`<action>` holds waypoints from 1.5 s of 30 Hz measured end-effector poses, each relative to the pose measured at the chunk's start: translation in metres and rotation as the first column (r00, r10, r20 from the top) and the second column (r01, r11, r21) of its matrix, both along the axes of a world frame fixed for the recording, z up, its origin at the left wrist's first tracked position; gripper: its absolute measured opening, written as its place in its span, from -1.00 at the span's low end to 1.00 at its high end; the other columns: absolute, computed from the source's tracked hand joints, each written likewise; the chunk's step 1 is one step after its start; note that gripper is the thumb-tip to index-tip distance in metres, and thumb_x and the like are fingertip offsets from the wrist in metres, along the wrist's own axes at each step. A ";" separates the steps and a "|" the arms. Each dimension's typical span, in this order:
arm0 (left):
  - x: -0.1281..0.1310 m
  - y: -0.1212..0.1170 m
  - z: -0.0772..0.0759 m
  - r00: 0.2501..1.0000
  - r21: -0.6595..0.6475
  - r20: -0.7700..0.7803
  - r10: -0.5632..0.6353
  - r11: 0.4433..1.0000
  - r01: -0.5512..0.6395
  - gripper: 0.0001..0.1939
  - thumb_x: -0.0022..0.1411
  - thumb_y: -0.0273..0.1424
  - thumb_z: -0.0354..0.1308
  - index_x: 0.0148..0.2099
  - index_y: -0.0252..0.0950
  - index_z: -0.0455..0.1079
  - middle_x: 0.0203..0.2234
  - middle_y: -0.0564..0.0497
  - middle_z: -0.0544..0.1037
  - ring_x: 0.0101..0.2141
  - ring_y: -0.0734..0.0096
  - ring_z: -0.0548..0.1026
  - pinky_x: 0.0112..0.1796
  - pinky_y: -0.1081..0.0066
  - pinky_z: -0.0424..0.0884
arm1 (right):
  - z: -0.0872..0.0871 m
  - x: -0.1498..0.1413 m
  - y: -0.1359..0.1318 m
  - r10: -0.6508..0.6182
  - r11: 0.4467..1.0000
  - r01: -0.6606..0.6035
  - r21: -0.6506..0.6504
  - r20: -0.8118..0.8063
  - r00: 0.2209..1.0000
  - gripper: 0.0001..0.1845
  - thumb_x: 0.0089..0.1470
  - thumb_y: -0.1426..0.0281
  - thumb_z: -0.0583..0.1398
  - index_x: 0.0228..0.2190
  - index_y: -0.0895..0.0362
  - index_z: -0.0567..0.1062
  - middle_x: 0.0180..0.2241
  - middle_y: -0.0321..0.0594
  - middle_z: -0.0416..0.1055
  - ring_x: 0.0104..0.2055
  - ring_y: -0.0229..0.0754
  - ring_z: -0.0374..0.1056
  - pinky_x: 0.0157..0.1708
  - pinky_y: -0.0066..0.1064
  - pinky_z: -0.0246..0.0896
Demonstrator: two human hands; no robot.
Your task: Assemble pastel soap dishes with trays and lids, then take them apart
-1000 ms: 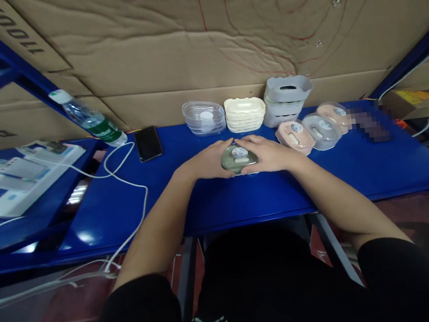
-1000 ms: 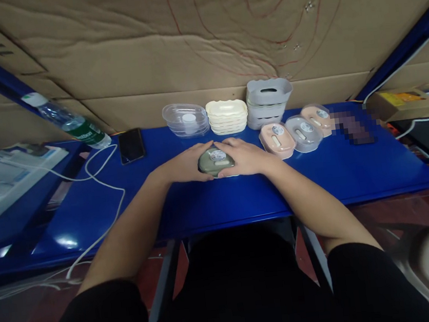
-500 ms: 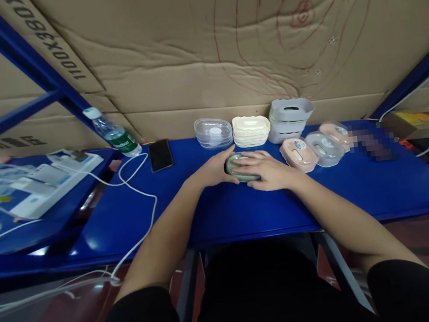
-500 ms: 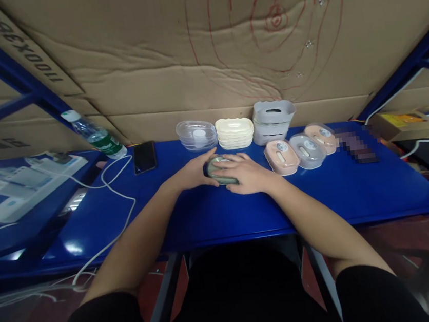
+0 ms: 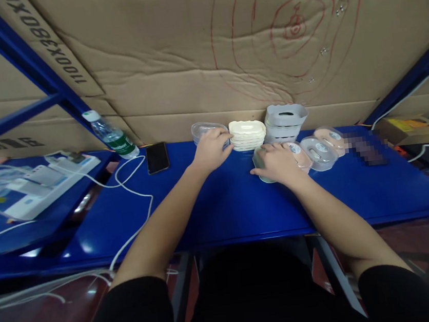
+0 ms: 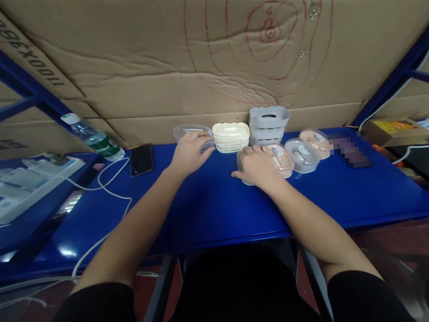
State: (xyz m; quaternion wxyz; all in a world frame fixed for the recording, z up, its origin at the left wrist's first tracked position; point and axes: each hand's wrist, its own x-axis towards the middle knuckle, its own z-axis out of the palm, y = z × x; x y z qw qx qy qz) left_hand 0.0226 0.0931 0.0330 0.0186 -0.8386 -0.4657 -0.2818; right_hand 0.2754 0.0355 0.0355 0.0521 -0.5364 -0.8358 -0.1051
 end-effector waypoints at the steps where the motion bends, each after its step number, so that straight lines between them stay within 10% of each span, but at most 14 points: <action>1: 0.007 0.006 0.007 1.000 0.004 -0.026 0.012 1.000 -0.012 -0.61 0.48 -0.27 0.22 0.26 -0.23 0.59 0.27 -0.23 0.57 0.30 -0.13 0.47 0.32 -0.10 0.35 | -0.001 0.001 0.002 -0.012 1.000 0.012 0.008 -0.002 1.000 -0.35 0.28 -0.13 0.30 0.02 0.19 0.67 0.14 0.23 0.60 0.15 0.41 0.45 0.11 0.18 0.29; 9: 0.043 0.033 0.019 0.972 -0.042 -0.221 0.083 0.995 -0.095 -0.69 0.45 -0.35 0.21 0.15 -0.26 0.63 0.21 -0.26 0.60 0.25 -0.15 0.47 0.37 -0.19 0.14 | 0.000 0.002 0.006 -0.090 0.996 0.090 -0.017 -0.031 0.995 -0.35 0.32 -0.11 0.26 0.00 0.24 0.66 0.10 0.28 0.62 0.16 0.42 0.45 0.15 0.22 0.24; 22: 0.012 0.010 0.023 0.984 0.036 0.170 0.055 0.997 -0.062 -0.81 0.47 -0.29 0.18 0.04 -0.18 0.52 0.04 -0.11 0.72 0.12 -0.02 0.61 0.40 -0.16 0.19 | -0.007 0.005 0.012 -0.026 0.997 0.047 0.065 -0.292 0.956 -0.24 0.33 0.01 0.25 0.31 0.28 0.48 0.26 0.31 0.53 0.28 0.50 0.41 0.41 0.44 0.00; 27: -0.014 -0.031 0.002 0.845 -0.091 0.533 0.039 0.996 0.012 -0.70 0.43 -0.12 0.21 0.01 -0.22 0.50 -0.13 -0.09 0.74 -0.15 0.19 0.67 -0.08 0.20 0.57 | 0.006 0.004 0.006 0.129 0.983 -0.062 0.171 -0.416 0.900 0.07 0.29 0.00 0.28 0.58 0.21 0.04 0.57 0.21 0.10 0.54 0.49 0.10 0.46 0.33 0.05; 31: -0.031 -0.044 -0.023 0.768 -0.429 0.629 0.121 0.878 0.213 -0.65 0.35 -0.06 0.27 -0.08 -0.24 0.51 -0.35 -0.03 0.70 -0.41 0.36 0.58 -0.39 0.39 0.48 | 0.003 -0.004 -0.003 0.355 0.935 -0.337 0.112 -0.322 0.877 0.03 0.26 -0.02 0.35 0.56 0.06 0.16 0.58 0.06 0.12 0.59 0.37 0.05 0.53 0.29 -0.08; 37: -0.032 -0.042 -0.036 0.839 -0.603 0.542 0.044 0.716 0.352 -0.67 0.33 -0.07 0.27 -0.13 -0.24 0.56 -0.34 -0.03 0.70 -0.38 0.37 0.59 -0.35 0.38 0.51 | -0.014 -0.020 -0.009 0.488 0.833 -0.537 -0.132 -0.281 0.826 -0.30 0.28 0.05 0.38 0.34 0.03 0.52 0.31 0.01 0.54 0.32 0.24 0.44 0.50 0.32 -0.03; 45: -0.028 -0.052 -0.031 0.979 -0.463 0.083 -0.187 0.862 0.204 -0.65 0.43 -0.13 0.14 -0.05 -0.12 0.72 -0.18 -0.03 0.75 -0.11 0.15 0.65 0.11 0.11 0.51 | -0.016 -0.023 -0.009 0.442 0.845 -0.475 -0.243 -0.180 0.879 -0.42 0.28 0.05 0.39 0.23 0.04 0.62 0.28 0.00 0.57 0.29 0.26 0.47 0.44 0.30 0.08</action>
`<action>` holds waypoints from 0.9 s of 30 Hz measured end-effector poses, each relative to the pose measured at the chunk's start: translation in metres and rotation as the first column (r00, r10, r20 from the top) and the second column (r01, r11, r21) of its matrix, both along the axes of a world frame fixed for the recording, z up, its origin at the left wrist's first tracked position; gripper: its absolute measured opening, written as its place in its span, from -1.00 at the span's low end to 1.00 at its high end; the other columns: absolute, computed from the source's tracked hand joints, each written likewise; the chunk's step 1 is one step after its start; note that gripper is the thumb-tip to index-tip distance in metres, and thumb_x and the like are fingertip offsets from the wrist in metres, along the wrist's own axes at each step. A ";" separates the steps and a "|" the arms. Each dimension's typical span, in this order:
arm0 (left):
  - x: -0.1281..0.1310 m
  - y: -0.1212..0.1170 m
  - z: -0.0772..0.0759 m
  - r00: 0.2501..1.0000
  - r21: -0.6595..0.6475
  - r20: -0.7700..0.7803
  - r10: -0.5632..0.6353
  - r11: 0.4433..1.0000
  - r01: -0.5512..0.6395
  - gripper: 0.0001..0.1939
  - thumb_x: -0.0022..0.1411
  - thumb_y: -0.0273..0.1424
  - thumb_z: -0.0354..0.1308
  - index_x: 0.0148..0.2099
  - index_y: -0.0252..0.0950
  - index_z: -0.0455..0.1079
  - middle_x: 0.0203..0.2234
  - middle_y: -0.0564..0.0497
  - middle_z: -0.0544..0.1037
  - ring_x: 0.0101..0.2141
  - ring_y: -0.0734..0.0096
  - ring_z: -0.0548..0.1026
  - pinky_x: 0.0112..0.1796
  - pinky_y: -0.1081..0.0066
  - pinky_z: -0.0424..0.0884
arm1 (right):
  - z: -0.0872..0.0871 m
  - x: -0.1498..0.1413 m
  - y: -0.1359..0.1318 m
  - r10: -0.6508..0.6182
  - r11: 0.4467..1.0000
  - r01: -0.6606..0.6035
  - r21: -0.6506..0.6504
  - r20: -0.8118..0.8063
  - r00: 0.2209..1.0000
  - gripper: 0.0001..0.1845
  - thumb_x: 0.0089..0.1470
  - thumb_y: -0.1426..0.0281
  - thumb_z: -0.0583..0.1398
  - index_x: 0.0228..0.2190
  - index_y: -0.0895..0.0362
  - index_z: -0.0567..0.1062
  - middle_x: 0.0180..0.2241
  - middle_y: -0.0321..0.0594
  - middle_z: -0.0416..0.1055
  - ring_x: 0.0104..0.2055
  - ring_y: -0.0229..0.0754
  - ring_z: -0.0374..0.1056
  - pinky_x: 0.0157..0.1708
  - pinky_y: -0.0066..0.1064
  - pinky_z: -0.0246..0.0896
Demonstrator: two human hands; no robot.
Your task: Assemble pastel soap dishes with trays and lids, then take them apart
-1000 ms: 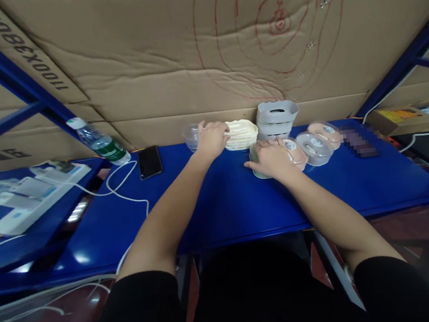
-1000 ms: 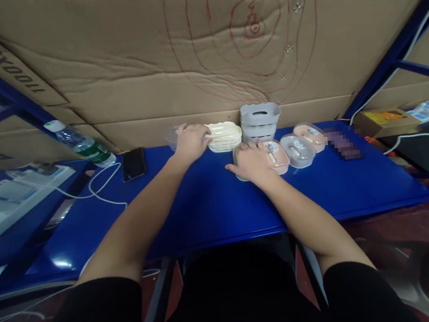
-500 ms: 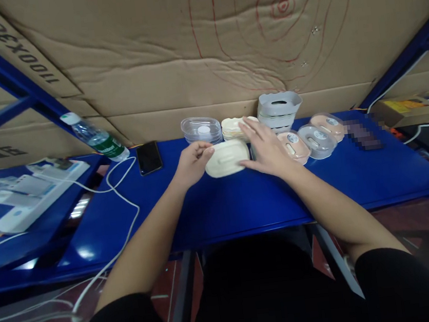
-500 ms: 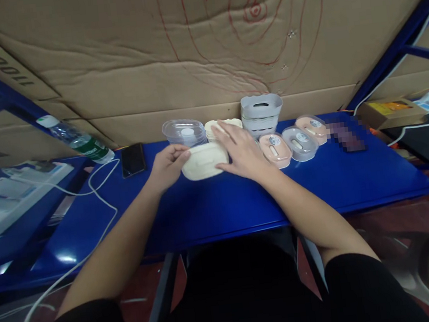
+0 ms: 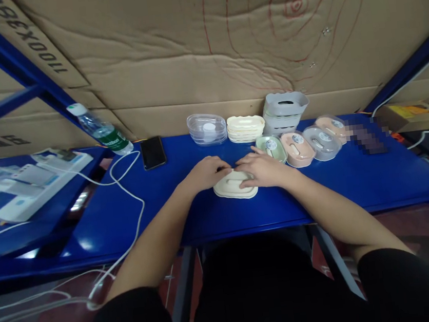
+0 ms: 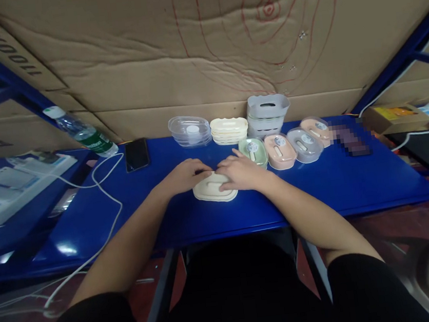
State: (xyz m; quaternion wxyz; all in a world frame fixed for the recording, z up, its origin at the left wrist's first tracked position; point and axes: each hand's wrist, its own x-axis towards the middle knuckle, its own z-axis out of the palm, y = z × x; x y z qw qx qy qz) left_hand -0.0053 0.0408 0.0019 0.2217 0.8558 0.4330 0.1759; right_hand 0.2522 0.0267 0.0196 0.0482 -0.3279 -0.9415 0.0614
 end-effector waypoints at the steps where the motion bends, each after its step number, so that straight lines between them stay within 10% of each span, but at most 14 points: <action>1: 0.000 -0.001 0.001 1.000 0.011 -0.020 -0.014 1.000 0.015 -0.64 0.45 -0.13 0.13 -0.03 -0.12 0.72 -0.17 -0.04 0.75 -0.09 0.13 0.64 0.14 0.08 0.49 | 0.001 -0.001 -0.001 -0.017 1.000 0.017 0.023 0.005 1.000 -0.38 0.27 0.03 0.40 0.24 0.04 0.61 0.31 0.03 0.55 0.31 0.28 0.45 0.44 0.30 0.07; 7: 0.006 -0.008 0.005 0.992 -0.050 -0.120 -0.029 0.998 0.023 -0.30 0.31 0.13 0.28 0.30 -0.21 0.58 0.16 -0.20 0.63 0.17 -0.10 0.54 0.25 -0.01 0.42 | 0.020 0.020 0.005 -0.216 0.926 0.273 0.259 -0.229 0.949 -0.23 0.38 -0.14 0.18 0.36 0.09 0.50 0.43 0.09 0.39 0.45 0.31 0.28 0.50 0.26 -0.03; 16: 0.031 -0.025 0.006 0.949 -0.087 -0.294 -0.113 0.992 0.091 0.09 0.08 0.34 0.35 0.49 -0.16 0.39 0.33 -0.25 0.44 0.27 -0.24 0.39 0.36 -0.06 0.25 | 0.025 0.112 0.059 -0.715 0.435 0.865 0.252 -0.487 0.501 -0.14 0.35 0.14 0.18 0.53 0.17 0.19 0.55 0.37 0.04 0.49 0.49 0.18 0.35 0.33 0.19; 27: 0.037 -0.026 -0.003 0.938 -0.005 -0.333 -0.097 0.995 0.101 0.05 0.29 0.31 0.22 0.58 -0.23 0.22 0.42 -0.28 0.38 0.30 -0.20 0.38 0.34 -0.01 0.26 | 0.006 0.135 0.082 -0.643 0.451 0.870 0.200 -0.603 0.472 -0.66 0.30 0.33 0.23 0.02 0.10 0.70 0.39 0.14 0.36 0.29 0.27 0.45 0.29 0.20 0.34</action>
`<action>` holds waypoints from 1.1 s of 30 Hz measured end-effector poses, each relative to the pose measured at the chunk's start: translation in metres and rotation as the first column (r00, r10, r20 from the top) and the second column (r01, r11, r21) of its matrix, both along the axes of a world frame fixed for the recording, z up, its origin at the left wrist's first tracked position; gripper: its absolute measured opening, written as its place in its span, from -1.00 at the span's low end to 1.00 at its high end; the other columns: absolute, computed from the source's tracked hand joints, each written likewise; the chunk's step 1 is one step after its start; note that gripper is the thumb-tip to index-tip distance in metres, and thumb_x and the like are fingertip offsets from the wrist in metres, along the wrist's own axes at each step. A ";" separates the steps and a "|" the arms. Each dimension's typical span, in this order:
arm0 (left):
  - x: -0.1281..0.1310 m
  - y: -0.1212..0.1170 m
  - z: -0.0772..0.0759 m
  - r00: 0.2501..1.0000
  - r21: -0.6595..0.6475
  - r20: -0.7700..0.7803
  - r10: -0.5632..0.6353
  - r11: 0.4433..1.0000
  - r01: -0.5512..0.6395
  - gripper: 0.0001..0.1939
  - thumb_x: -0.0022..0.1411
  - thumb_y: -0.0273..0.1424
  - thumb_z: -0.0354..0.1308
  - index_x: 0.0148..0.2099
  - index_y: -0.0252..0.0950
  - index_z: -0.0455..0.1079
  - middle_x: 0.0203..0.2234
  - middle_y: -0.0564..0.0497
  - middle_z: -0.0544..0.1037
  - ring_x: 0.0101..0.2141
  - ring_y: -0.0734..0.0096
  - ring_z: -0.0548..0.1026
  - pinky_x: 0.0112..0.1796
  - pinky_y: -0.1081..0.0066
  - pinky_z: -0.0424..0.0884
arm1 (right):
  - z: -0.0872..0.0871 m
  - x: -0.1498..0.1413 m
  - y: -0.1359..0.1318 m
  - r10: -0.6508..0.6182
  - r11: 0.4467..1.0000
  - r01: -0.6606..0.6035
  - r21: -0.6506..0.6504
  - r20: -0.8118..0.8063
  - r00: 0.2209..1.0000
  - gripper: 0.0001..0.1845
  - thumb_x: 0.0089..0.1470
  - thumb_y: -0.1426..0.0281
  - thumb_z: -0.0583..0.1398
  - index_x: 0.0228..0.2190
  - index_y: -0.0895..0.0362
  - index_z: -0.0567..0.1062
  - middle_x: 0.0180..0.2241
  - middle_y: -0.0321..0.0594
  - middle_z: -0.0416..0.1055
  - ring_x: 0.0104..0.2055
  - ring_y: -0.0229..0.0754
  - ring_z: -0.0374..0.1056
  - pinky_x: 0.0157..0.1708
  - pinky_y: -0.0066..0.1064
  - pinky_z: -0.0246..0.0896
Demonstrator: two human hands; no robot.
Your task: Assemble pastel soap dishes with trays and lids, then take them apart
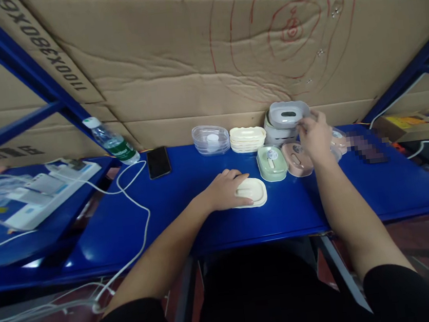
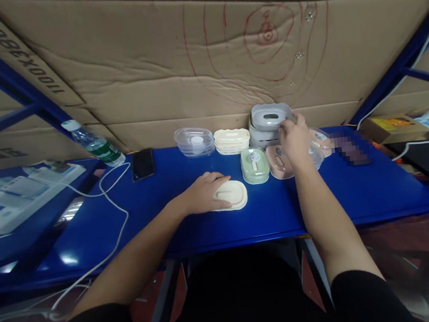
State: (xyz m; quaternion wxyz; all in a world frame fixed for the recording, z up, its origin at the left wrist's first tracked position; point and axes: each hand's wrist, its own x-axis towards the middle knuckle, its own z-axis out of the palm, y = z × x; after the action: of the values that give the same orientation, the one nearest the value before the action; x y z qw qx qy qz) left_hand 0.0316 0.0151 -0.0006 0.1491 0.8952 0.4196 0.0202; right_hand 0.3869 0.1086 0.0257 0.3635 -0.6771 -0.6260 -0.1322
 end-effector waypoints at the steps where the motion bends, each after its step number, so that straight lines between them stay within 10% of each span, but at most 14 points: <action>1: 0.000 0.000 0.000 1.000 0.005 -0.006 0.001 1.000 -0.001 0.05 0.29 0.31 0.22 0.58 -0.23 0.23 0.42 -0.28 0.38 0.30 -0.21 0.38 0.34 -0.01 0.27 | -0.001 0.001 0.001 0.017 1.000 -0.016 0.026 -0.022 1.000 -0.68 0.30 0.32 0.22 -0.01 0.10 0.70 0.36 0.15 0.39 0.28 0.26 0.46 0.29 0.19 0.34; 10: 0.004 -0.004 0.000 0.999 0.060 -0.017 0.027 0.998 -0.026 0.06 0.29 0.30 0.27 0.56 -0.29 0.26 0.38 -0.33 0.45 0.28 -0.26 0.44 0.29 -0.07 0.34 | 0.008 -0.027 -0.015 0.221 0.934 -0.201 0.296 -0.035 0.975 -0.67 0.42 0.11 0.14 -0.11 0.05 0.58 0.52 0.05 0.22 0.63 0.39 -0.08 0.47 0.49 -0.12; 19: -0.008 0.005 0.004 0.971 0.154 0.180 0.156 0.971 -0.185 -0.01 0.32 0.15 0.34 0.56 -0.29 0.20 0.42 -0.35 0.43 0.36 -0.30 0.44 0.32 -0.18 0.36 | 0.008 -0.098 -0.057 0.639 0.766 -0.613 0.194 -0.121 0.760 -0.73 0.47 0.09 0.09 -0.08 -0.01 0.46 0.24 0.00 0.59 0.44 0.21 0.36 0.51 0.36 -0.05; 23: -0.017 0.017 -0.008 0.879 0.256 0.433 0.198 0.908 -0.331 0.07 0.29 -0.01 0.43 0.60 -0.37 0.04 0.39 -0.45 0.42 0.36 -0.30 0.44 0.30 -0.19 0.43 | -0.001 -0.111 -0.064 0.699 0.696 -0.714 0.072 -0.296 0.651 -0.58 0.44 -0.08 0.11 -0.08 -0.01 0.46 0.03 -0.03 0.65 0.08 0.14 0.56 0.17 0.09 0.41; 27: -0.024 0.030 -0.022 0.786 0.409 0.609 0.110 0.805 -0.430 0.51 0.10 0.13 0.56 0.67 -0.30 -0.38 0.50 -0.55 0.20 0.46 -0.42 0.28 0.32 -0.26 0.41 | -0.005 -0.117 -0.069 0.692 0.619 -0.785 0.031 -0.496 0.525 -0.45 0.40 -0.22 0.09 -0.12 0.00 0.48 -0.21 -0.21 0.58 -0.19 -0.03 0.47 -0.10 -0.16 0.40; 33: -0.034 0.023 -0.007 0.877 0.711 0.458 -0.149 0.652 -0.261 0.44 0.14 0.21 0.50 0.68 -0.12 -0.35 0.58 -0.46 0.05 0.55 -0.47 0.10 0.41 -0.30 0.20 | 0.002 -0.122 -0.069 0.621 0.544 -0.835 0.088 -0.711 0.330 -0.35 0.26 -0.33 0.19 -0.27 0.00 0.54 -0.32 -0.27 0.53 -0.24 -0.08 0.42 -0.18 -0.26 0.36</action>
State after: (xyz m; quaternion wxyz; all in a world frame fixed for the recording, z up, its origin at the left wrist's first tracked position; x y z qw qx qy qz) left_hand -0.0020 0.0379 -0.0073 -0.1389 0.8268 0.3507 0.4173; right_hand 0.2652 0.0398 0.0277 0.4756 -0.3604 -0.6982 0.3956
